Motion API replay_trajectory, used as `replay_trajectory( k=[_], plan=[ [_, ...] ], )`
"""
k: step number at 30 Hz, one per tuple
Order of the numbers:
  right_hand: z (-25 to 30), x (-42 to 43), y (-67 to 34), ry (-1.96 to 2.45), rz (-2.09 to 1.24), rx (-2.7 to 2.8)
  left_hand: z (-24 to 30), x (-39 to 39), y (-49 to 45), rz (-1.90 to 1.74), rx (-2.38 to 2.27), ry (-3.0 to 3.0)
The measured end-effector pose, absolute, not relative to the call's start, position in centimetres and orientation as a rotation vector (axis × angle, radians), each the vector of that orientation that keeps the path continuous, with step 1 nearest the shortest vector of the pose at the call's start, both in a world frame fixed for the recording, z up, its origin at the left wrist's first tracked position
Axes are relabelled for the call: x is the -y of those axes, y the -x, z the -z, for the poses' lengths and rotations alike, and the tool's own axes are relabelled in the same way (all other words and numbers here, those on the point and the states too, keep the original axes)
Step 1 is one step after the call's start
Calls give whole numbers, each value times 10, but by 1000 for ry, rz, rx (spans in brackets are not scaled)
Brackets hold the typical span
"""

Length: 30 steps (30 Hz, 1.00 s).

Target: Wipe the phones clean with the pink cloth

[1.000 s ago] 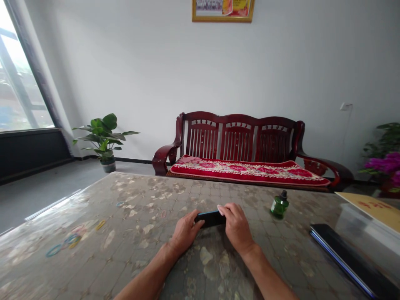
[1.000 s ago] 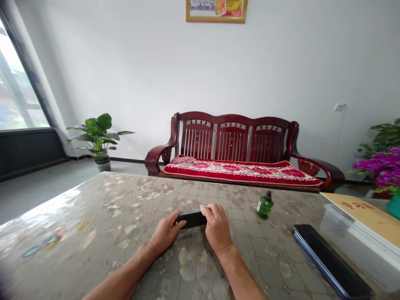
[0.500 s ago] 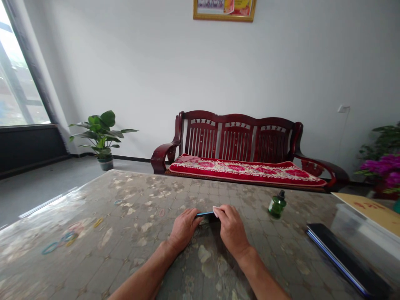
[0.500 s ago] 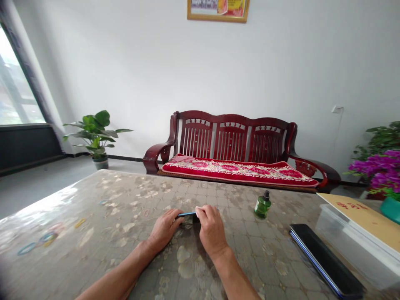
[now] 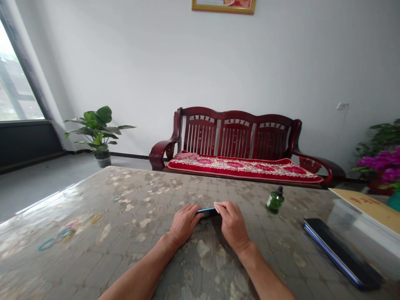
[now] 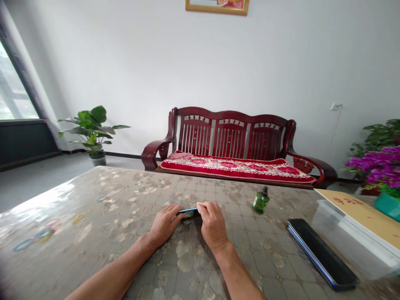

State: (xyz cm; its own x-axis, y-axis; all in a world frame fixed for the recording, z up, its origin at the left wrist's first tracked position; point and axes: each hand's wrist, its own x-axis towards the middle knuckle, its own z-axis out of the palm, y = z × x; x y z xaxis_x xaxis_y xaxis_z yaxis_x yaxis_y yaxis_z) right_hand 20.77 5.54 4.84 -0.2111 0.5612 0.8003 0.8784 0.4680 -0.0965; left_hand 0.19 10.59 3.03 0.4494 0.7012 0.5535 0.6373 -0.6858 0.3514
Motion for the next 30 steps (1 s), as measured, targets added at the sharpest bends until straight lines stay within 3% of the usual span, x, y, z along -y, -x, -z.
replay_trajectory(
  k=[30],
  plan=[
    [-43, -62, -224, 1194, 523, 1798, -40, -99, -5, -1115, -1200, -2692]
  ],
)
